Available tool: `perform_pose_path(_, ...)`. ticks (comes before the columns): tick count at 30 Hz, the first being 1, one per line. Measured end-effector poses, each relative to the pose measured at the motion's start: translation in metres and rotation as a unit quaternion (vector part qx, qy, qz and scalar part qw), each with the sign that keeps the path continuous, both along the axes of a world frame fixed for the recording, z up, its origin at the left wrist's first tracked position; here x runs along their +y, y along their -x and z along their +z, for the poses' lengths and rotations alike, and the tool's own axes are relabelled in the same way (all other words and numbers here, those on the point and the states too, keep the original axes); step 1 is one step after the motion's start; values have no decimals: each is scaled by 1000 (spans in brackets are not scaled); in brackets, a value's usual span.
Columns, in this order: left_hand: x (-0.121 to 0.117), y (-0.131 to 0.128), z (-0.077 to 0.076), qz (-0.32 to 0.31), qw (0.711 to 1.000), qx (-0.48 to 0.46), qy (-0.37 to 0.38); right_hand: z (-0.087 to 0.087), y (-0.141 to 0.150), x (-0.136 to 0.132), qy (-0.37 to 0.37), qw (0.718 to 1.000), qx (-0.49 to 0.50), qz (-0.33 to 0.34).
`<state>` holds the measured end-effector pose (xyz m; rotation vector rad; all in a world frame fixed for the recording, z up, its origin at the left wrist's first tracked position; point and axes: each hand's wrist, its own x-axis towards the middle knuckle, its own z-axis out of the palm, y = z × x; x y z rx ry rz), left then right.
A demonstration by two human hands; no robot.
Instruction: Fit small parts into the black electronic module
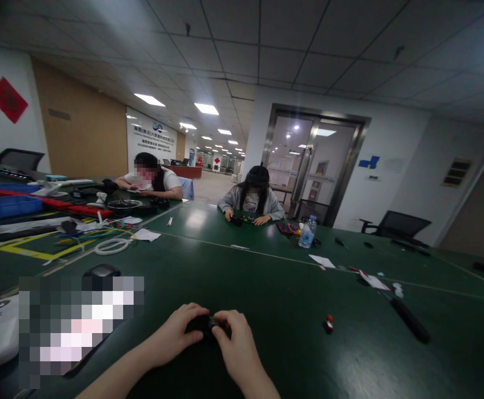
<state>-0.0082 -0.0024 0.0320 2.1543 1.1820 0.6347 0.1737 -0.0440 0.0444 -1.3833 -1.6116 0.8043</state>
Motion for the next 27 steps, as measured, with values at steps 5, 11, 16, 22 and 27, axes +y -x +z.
perform_pose_path(5, 0, 1, -1, -2, 1000, -4, 3, 3, 3, -2, 14, 999, -39, 15)
perform_pose_path(11, 1, 0, -2, 0, 1000, -1, 3, 2, 1, -1, 5, 998, -51, 22)
perform_pose_path(16, 0, 0, -1, 1, 1000, 2, 5, 0, 0, -1, 20, 999, -37, 26)
perform_pose_path(22, 0, 0, 1, 4, 1000, 1, 10, 3, 0, -2, 30, 998, -60, 18)
perform_pose_path(27, -1, 1, 1, 4, 1000, -3, 16, 4, 0, -4, 29, 998, -59, 14)
